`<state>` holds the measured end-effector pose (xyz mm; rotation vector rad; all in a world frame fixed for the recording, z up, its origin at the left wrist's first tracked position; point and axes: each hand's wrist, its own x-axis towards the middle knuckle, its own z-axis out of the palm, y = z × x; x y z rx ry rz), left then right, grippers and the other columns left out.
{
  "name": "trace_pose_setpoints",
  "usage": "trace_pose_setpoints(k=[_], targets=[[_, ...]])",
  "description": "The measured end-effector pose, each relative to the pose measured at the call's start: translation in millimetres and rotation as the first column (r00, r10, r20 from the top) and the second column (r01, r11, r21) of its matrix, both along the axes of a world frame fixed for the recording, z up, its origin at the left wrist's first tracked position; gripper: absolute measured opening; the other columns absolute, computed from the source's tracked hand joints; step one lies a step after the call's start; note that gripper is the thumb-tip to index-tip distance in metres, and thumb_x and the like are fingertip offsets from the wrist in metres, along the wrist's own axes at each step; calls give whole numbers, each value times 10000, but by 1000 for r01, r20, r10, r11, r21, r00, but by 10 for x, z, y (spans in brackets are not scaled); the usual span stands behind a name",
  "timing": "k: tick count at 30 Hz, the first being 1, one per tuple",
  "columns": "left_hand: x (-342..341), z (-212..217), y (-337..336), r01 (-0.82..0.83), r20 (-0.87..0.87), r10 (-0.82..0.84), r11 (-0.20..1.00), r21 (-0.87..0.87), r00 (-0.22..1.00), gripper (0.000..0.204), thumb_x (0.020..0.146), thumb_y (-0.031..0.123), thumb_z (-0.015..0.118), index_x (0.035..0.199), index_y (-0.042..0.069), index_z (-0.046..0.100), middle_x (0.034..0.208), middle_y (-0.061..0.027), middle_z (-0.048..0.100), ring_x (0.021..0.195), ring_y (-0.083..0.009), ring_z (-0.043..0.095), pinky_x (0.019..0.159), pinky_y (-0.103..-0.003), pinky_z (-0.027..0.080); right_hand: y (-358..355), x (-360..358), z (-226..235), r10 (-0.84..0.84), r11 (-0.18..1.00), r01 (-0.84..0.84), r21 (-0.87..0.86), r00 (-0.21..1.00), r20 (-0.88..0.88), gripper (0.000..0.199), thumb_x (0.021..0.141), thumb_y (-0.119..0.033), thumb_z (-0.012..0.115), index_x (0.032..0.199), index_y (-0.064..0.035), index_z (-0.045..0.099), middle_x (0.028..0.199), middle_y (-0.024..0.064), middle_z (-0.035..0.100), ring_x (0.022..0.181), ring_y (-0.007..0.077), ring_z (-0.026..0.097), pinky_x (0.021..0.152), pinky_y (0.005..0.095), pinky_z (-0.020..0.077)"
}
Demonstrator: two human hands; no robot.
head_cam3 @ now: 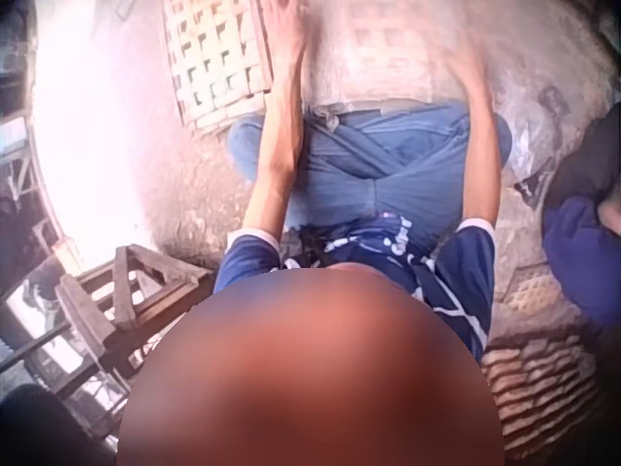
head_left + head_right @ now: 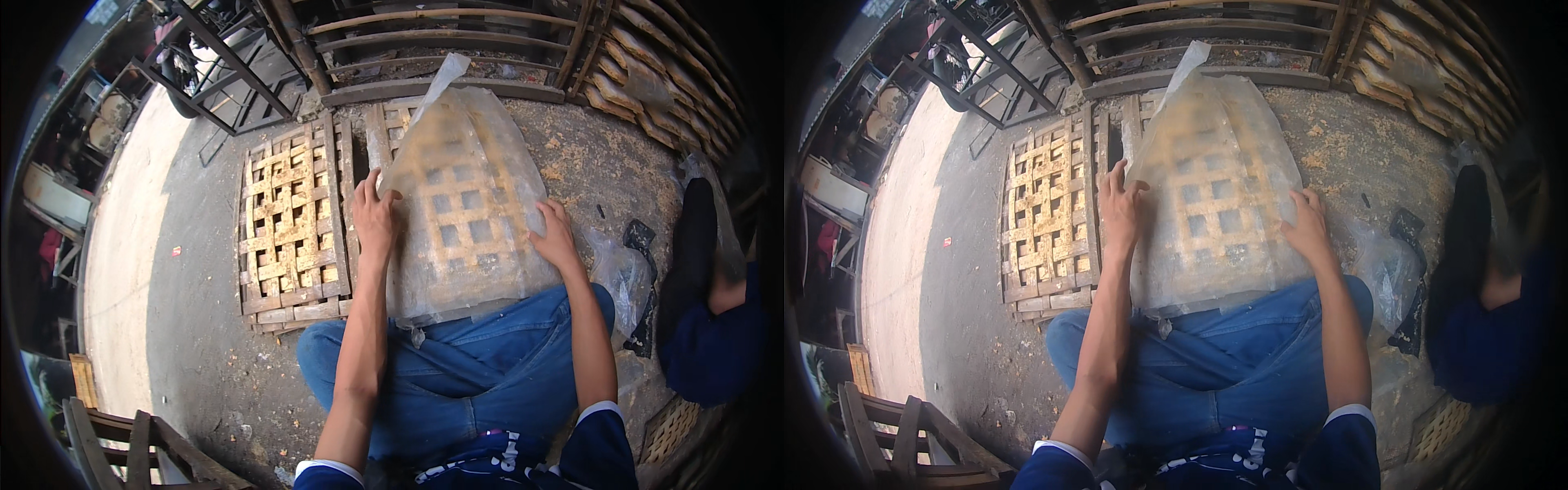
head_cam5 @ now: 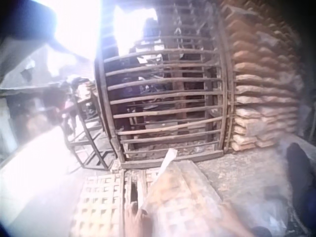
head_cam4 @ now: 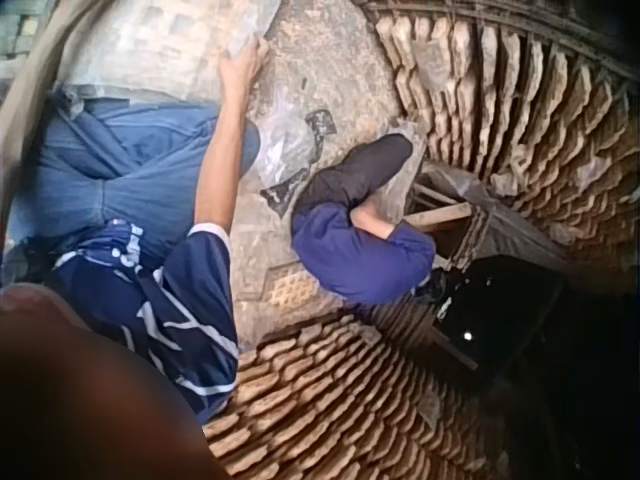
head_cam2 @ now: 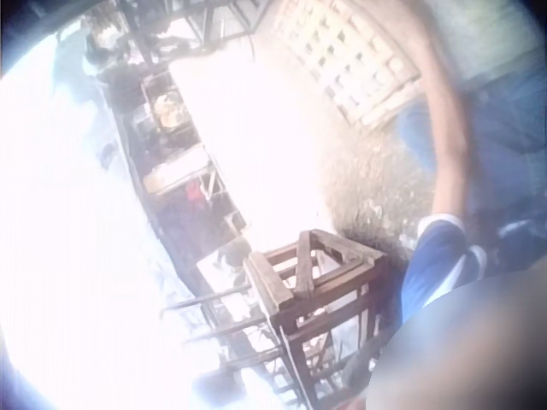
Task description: The person sits on the ground and assembles a tray by placing a plastic sheet over a woven bamboo frame, then pressing down to secure it. They repeat this process with another frame, handling the plastic and frames by hand.
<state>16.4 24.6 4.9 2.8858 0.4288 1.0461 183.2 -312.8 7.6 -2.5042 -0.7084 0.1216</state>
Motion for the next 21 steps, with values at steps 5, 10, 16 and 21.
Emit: trace_pose_setpoints(k=[5,10,16,21], targets=[[112,-341,3,-5,48,33,871,-491,998,501,951,316,626,1311,-30,583,1525,-231,397,1313,-426,443,1100,-494,362,-1,1,21,9,1000,-10,-17,999,-48,711,780,-125,777,1430,-75,493,1514,206,377,1391,427,364,1155,469,351],[170,-505,207,-228,-110,217,650,-725,970,659,961,408,587,1451,-18,478,1492,-337,388,1375,-474,354,1173,-505,256,-13,-27,99,3,999,-5,-37,998,-68,687,789,-125,782,1417,-81,508,1518,193,376,1400,421,349,1159,468,347],[101,-606,225,-306,-180,247,765,-567,952,679,948,372,594,1442,-68,441,1492,-386,347,1347,-529,341,1153,-534,284,21,-65,117,5,998,-8,-62,999,-43,655,802,-104,775,1403,-84,518,1541,195,354,1405,408,348,1164,462,344],[63,-390,15,-259,-24,266,914,-313,964,597,930,259,614,1426,-34,458,1519,-343,321,1292,-498,392,1102,-538,350,30,-140,163,41,998,-35,-53,994,104,621,798,-78,755,1377,-64,531,1541,193,368,1408,395,352,1155,455,350]])
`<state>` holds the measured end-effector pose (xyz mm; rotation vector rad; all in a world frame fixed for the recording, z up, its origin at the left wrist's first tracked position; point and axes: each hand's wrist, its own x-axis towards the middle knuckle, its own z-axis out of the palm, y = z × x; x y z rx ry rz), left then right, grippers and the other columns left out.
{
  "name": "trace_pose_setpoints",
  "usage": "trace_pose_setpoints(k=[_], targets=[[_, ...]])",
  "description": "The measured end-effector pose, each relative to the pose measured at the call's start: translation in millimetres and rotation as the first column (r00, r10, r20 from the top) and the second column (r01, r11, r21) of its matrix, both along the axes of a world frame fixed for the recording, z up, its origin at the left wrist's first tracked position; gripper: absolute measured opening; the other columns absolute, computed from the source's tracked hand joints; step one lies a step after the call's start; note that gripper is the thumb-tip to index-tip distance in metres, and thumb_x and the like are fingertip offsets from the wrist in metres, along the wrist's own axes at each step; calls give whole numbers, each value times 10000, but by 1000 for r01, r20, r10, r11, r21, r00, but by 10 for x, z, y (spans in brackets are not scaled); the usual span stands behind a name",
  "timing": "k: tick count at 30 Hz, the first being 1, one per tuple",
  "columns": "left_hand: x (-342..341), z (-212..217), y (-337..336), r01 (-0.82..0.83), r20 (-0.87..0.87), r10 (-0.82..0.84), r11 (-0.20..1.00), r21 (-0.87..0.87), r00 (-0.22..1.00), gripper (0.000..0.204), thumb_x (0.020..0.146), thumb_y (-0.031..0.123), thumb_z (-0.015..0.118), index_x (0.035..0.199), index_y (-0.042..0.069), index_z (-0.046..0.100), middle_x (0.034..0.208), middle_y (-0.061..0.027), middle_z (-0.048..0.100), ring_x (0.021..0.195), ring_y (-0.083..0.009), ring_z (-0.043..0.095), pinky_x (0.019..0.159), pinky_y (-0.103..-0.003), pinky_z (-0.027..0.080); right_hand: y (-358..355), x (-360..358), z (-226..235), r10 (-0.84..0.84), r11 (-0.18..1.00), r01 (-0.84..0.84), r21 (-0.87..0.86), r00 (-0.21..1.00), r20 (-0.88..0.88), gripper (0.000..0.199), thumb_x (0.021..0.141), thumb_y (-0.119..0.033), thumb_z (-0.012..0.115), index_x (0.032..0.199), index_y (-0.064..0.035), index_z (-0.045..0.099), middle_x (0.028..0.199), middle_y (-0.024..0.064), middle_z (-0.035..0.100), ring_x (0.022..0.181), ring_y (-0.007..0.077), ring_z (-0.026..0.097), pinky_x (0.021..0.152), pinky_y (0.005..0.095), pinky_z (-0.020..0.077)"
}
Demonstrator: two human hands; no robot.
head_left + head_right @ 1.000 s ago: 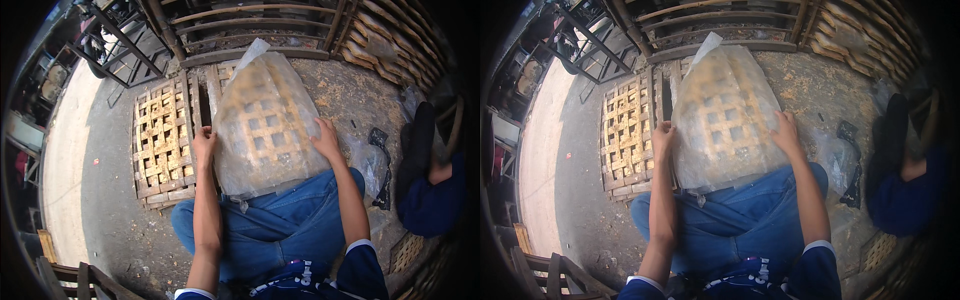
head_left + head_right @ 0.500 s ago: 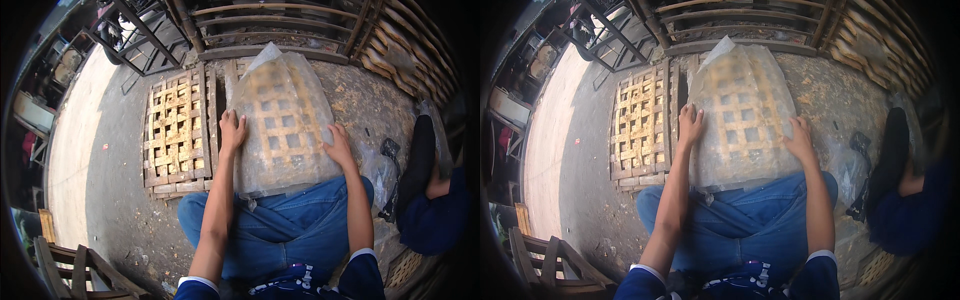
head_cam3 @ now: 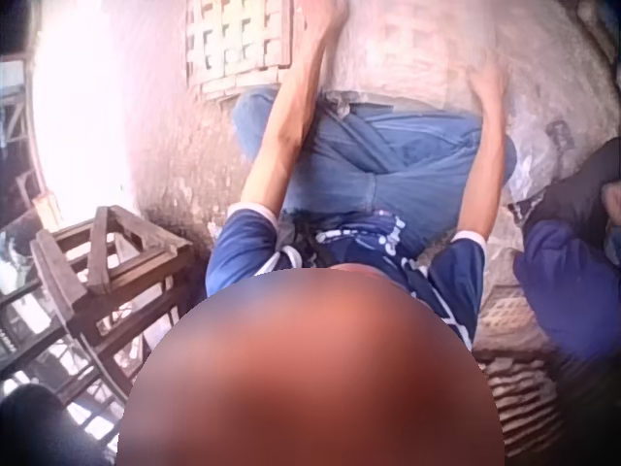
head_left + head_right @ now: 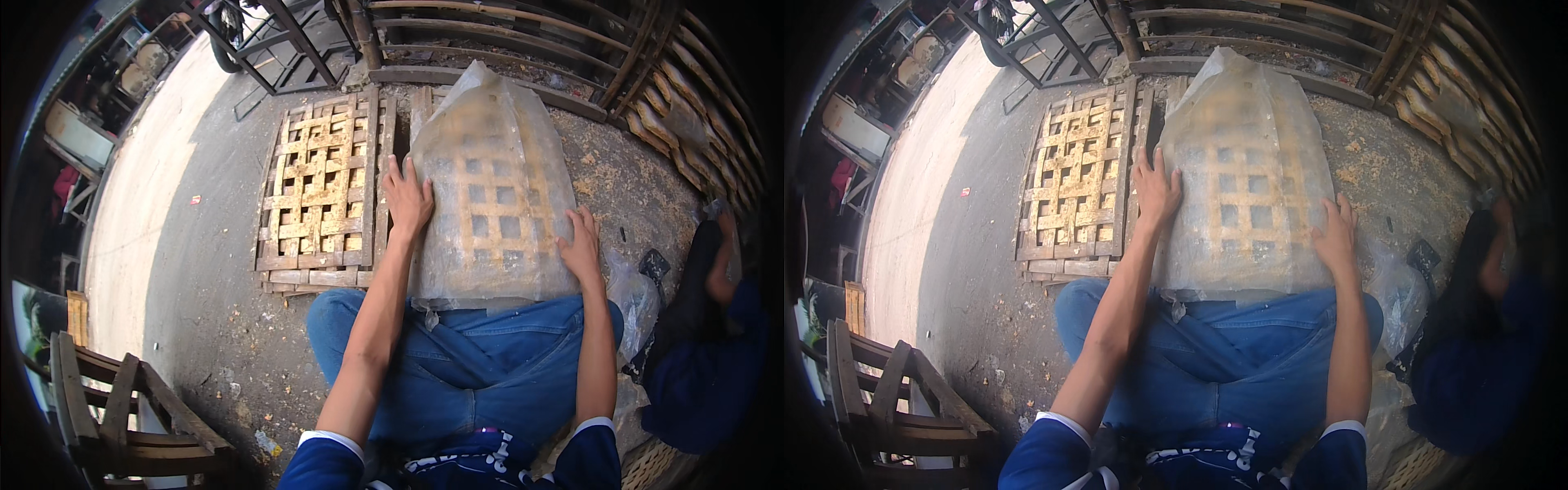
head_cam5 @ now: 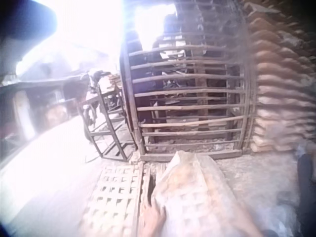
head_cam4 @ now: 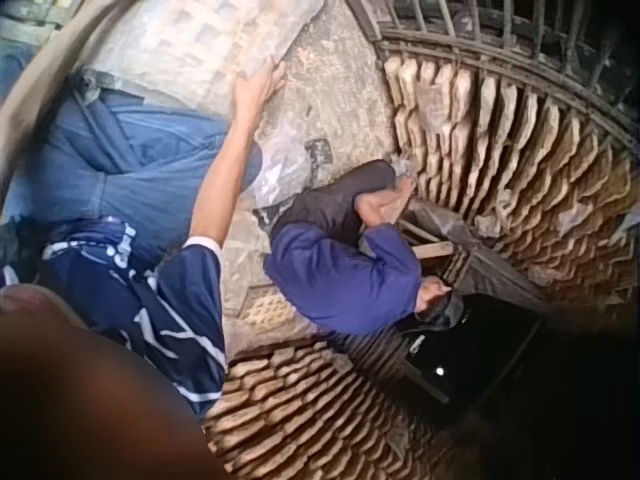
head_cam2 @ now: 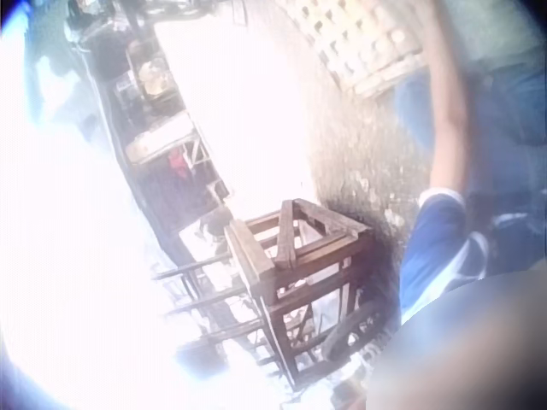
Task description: The person sits on the ground and assembles a tray by placing a plastic sheet over a woven bamboo frame, then pressing down to secure it. They repeat this process with another frame, handling the plastic and frames by hand.
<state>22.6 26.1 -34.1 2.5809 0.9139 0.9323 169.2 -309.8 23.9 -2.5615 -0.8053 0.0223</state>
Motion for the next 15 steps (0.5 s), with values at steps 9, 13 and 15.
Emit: trace_pose_setpoints(k=[9,13,15], targets=[[37,21,-12,13,-71,-20,995,-97,997,527,930,264,599,1378,2,514,1497,-230,445,1304,-406,453,1042,-521,424,731,279,112,308,939,-326,110,940,147,516,856,-93,675,1354,-51,545,1429,191,512,1322,376,488,1130,435,372],[41,1,-6,-2,-46,-13,951,-308,999,579,910,312,637,1369,-16,508,1508,-319,362,1339,-458,399,1096,-531,385,2057,381,314,419,852,-446,274,895,153,556,880,-188,692,1385,-35,515,1407,207,530,1330,365,500,1114,428,393],[27,79,-5,36,-18,-48,915,-402,999,590,896,291,661,1368,-27,508,1494,-318,373,1342,-460,393,1097,-532,383,2710,513,243,426,842,-459,283,888,171,600,896,-242,687,1430,-59,486,1459,229,485,1359,396,468,1126,445,381]])
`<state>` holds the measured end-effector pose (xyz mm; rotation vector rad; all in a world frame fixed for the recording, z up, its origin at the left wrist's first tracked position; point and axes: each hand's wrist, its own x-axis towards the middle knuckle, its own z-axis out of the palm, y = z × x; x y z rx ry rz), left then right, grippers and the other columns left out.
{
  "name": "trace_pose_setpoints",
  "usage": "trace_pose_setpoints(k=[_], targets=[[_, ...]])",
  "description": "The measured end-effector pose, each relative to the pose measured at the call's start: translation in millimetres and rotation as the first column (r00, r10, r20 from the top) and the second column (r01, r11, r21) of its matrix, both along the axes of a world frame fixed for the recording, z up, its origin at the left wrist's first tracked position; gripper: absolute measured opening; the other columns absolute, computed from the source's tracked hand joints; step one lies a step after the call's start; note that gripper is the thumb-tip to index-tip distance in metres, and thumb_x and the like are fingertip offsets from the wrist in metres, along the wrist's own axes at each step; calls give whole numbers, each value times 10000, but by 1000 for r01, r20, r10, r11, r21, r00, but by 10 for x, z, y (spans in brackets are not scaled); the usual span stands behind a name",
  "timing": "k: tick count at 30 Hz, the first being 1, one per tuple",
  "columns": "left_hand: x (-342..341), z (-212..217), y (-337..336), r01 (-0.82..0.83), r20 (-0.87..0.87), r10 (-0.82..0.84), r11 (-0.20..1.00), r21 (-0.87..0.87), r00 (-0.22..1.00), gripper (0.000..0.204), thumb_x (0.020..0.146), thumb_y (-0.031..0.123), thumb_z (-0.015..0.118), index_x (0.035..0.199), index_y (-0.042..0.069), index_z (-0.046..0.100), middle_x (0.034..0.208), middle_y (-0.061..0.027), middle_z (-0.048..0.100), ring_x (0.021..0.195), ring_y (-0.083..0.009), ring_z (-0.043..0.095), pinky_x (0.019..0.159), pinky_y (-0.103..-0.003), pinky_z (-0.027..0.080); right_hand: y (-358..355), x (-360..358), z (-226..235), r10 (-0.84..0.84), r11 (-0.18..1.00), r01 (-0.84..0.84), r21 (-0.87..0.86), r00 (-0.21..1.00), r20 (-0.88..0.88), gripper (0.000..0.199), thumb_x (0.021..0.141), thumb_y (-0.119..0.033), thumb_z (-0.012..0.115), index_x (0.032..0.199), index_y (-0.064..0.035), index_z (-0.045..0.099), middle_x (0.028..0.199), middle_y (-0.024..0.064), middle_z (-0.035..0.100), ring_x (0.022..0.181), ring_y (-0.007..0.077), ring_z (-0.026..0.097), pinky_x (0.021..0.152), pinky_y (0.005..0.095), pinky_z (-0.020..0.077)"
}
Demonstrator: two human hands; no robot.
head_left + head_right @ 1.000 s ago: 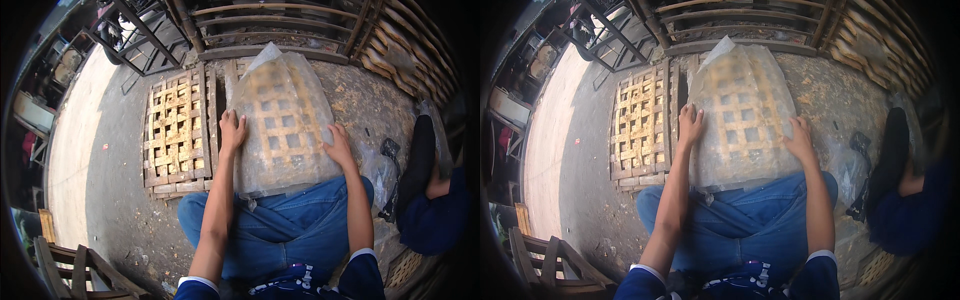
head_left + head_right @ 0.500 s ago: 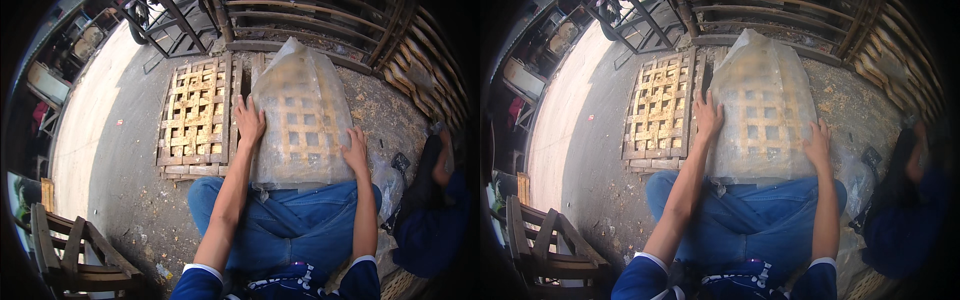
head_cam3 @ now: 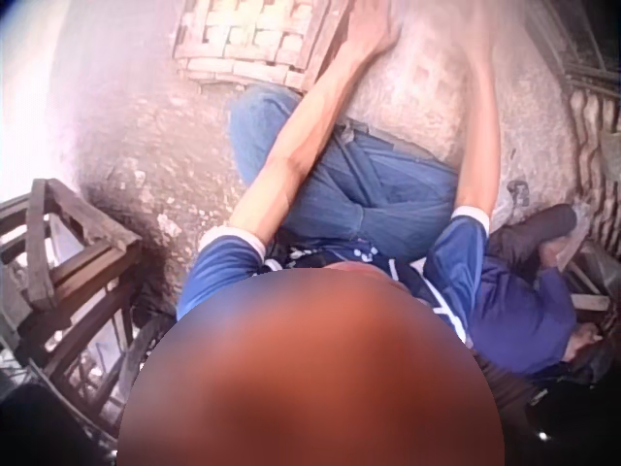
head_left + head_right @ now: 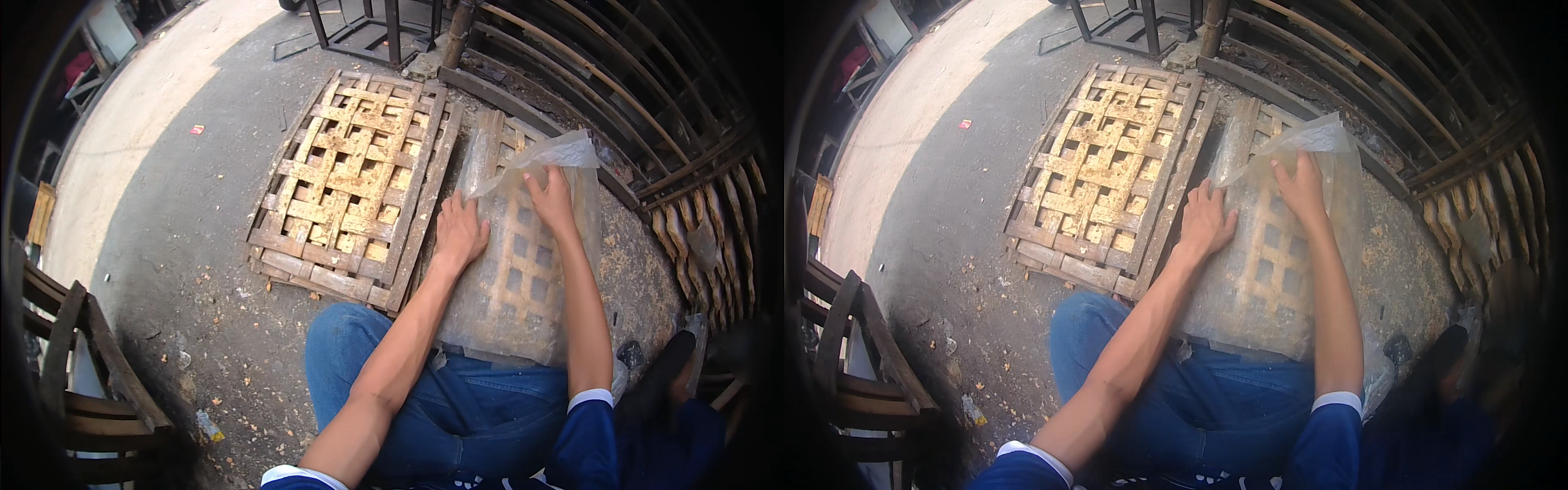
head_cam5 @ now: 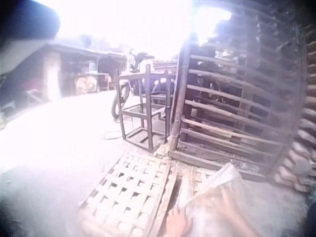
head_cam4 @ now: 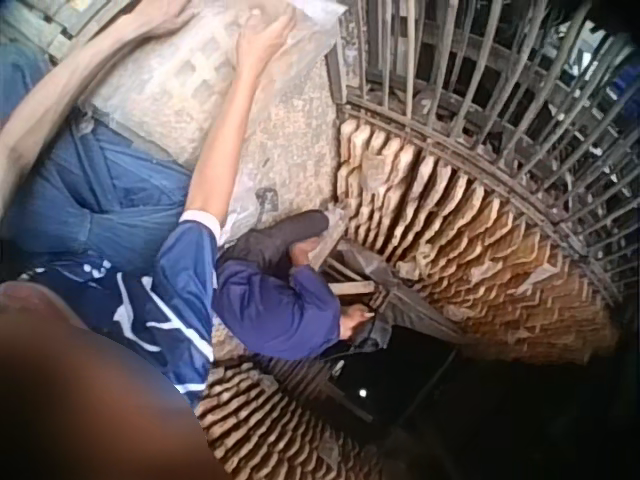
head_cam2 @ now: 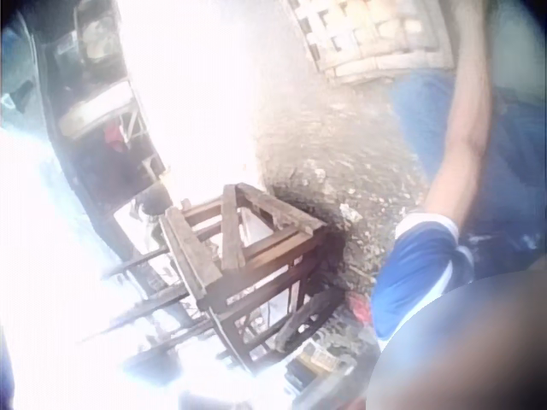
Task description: The person sits on the ground and assembles a tray by placing a plastic sheet over a woven bamboo frame, then pressing down to secure it. They repeat this process with another frame, handling the plastic and frames by hand.
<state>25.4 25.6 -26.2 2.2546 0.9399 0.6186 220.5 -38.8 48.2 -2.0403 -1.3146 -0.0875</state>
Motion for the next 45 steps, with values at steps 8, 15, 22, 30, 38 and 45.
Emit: trace_pose_setpoints(k=[8,15,22,30,38,45], targets=[[78,120,21,-22,-71,24,999,32,997,502,834,241,709,1200,-68,560,1486,-322,358,1347,-459,372,1068,-544,391,1460,199,-548,-96,928,127,-349,990,106,693,941,-461,622,1539,-182,408,1603,270,284,1443,481,326,1185,508,289],[27,174,57,-32,-35,31,999,-16,999,543,834,244,714,1256,-51,541,1478,-333,354,1310,-465,403,1046,-546,393,694,291,-354,62,993,-47,-111,988,144,586,962,-339,604,1466,-68,480,1557,249,383,1448,405,349,1200,460,272],[22,42,55,-29,13,27,966,255,1000,610,843,244,697,1356,-20,501,1567,-284,291,1321,-451,405,1058,-524,403,-1916,-84,217,-65,943,112,-313,986,155,515,925,-208,656,1394,-32,533,1472,234,497,1372,379,462,1165,470,326],[9,-34,-17,87,-72,-58,851,518,996,573,919,289,604,1431,59,488,1619,-194,277,1428,-444,334,1145,-590,306,-2903,-7,92,-420,784,567,252,784,-457,370,916,-120,674,1264,-5,621,1249,143,667,1084,227,657,949,340,504],[-32,-162,-47,158,-159,-115,941,299,981,627,961,400,518,1511,111,430,1606,-178,333,1427,-460,350,1175,-572,269,-3052,-526,471,-377,897,363,251,926,8,280,920,-124,676,1177,-13,666,1171,139,696,1016,194,676,871,328,529],[67,-129,-54,161,-94,-145,970,185,985,611,966,372,545,1501,93,448,1548,-213,413,1352,-443,437,1133,-487,367,-3562,-577,-96,-558,805,359,-473,730,-395,458,897,-275,705,1255,2,635,1154,240,691,1066,334,679,928,381,515]])
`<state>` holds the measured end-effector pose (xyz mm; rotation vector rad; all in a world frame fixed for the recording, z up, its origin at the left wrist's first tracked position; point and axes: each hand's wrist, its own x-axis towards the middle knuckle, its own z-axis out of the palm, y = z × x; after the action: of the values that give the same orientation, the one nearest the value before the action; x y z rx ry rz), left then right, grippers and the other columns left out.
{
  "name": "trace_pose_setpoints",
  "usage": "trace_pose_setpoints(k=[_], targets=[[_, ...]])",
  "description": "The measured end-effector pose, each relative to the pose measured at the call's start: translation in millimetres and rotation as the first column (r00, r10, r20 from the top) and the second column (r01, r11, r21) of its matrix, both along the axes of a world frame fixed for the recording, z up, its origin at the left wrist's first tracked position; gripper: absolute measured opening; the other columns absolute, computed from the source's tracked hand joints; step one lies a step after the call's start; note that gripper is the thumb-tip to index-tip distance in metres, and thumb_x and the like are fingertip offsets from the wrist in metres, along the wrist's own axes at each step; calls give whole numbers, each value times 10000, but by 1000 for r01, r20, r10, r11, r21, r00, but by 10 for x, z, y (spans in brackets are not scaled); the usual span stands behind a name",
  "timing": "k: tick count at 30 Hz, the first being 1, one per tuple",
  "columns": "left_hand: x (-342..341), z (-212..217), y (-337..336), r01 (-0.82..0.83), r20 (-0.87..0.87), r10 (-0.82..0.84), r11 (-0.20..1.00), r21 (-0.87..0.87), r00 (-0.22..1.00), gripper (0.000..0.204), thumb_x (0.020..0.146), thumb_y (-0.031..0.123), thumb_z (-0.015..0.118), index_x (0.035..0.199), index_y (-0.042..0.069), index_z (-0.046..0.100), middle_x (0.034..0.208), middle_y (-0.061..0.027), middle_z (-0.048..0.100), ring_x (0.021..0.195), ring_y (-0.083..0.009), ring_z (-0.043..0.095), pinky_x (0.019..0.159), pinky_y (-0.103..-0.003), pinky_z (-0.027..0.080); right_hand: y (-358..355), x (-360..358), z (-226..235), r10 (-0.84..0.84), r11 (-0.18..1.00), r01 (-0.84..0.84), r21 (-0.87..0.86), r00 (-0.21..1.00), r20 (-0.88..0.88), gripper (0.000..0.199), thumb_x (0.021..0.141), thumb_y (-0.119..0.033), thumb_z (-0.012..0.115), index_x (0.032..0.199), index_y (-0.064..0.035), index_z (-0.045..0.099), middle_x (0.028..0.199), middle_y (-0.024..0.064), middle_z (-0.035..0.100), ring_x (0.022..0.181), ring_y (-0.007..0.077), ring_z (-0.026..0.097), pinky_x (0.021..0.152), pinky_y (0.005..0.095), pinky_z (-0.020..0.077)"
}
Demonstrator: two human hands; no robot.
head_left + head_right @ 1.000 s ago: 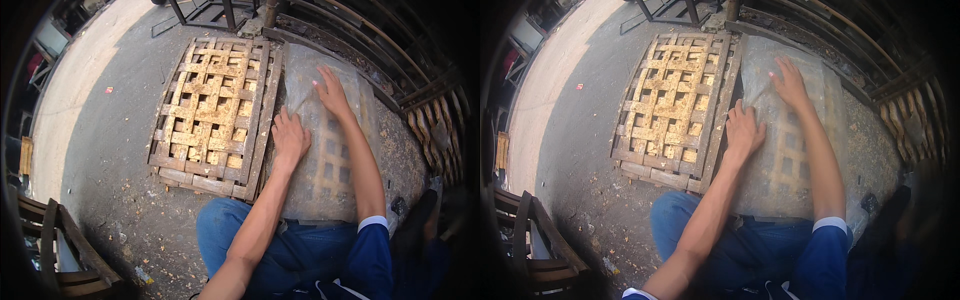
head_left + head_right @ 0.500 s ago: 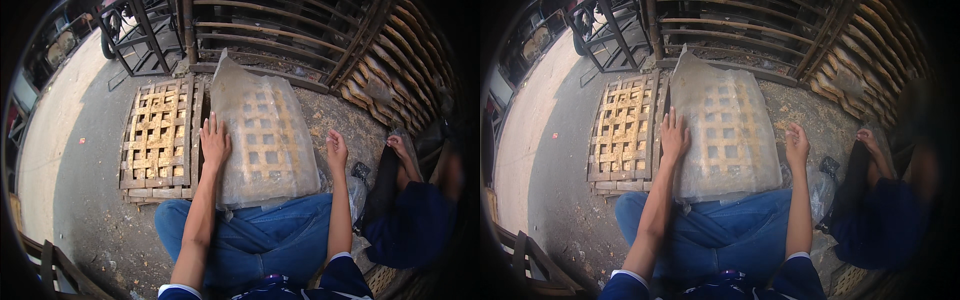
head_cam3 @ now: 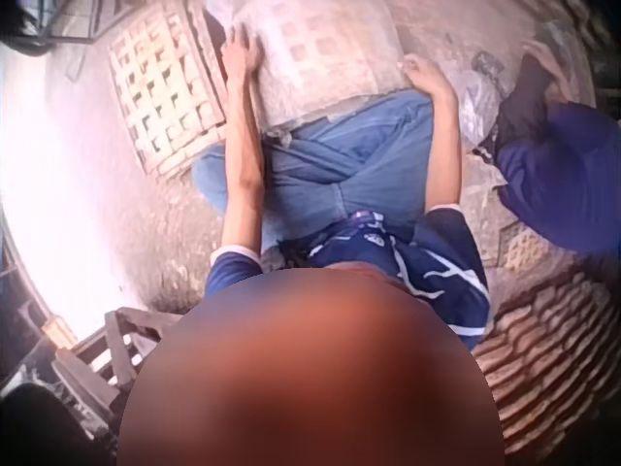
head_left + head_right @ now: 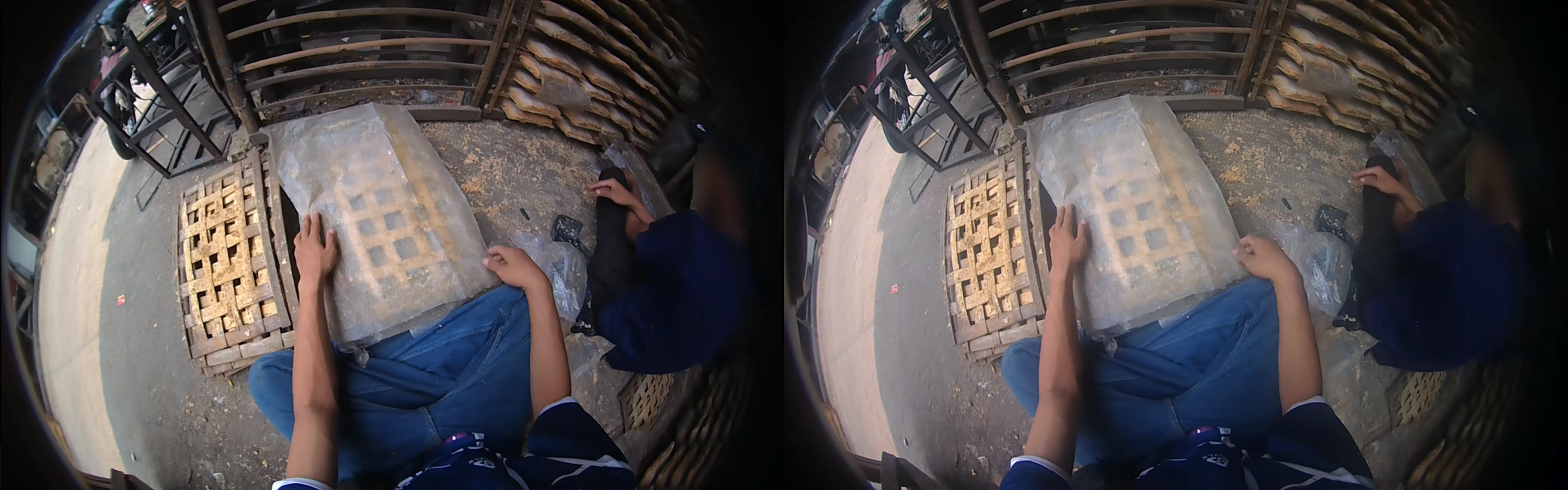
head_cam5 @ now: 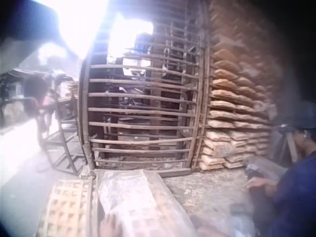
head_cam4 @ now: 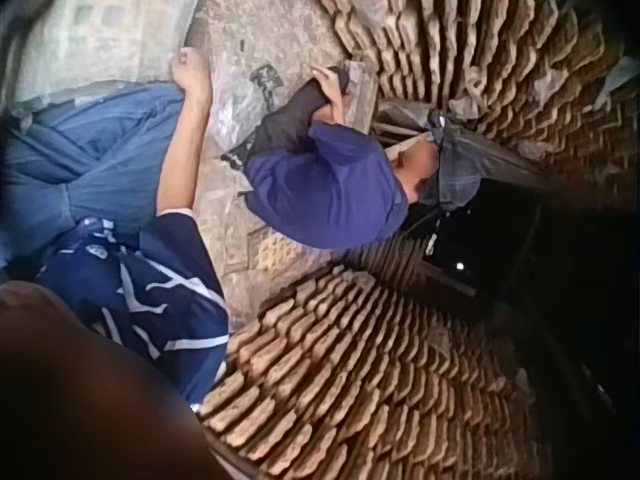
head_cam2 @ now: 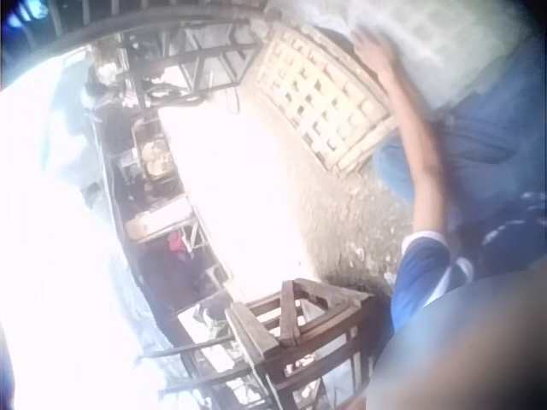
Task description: The person sits on the ground and assembles a tray by placing a plastic sheet over a woven bamboo frame, then pressing down to secure it. They repeat this process with another frame, handling the plastic and frames by hand.
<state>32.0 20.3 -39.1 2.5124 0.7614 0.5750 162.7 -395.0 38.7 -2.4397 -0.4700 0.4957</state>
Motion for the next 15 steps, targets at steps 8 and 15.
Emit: trace_pose_setpoints(k=[8,15], targets=[[-37,6,268,-37,186,49,997,-64,981,574,936,264,615,1439,18,490,1493,-269,438,1350,-454,432,1138,-495,353,355,-17,33,39,959,-28,-284,999,36,815,867,-349,709,1499,40,371,1379,331,539,1305,432,525,1091,440,419],[-35,320,119,-51,219,18,988,146,976,574,913,256,641,1428,44,500,1481,-278,443,1345,-450,439,1124,-500,373,384,-24,54,100,988,-93,-122,994,53,776,866,-312,718,1484,27,396,1454,293,487,1357,406,481,1126,443,390]])
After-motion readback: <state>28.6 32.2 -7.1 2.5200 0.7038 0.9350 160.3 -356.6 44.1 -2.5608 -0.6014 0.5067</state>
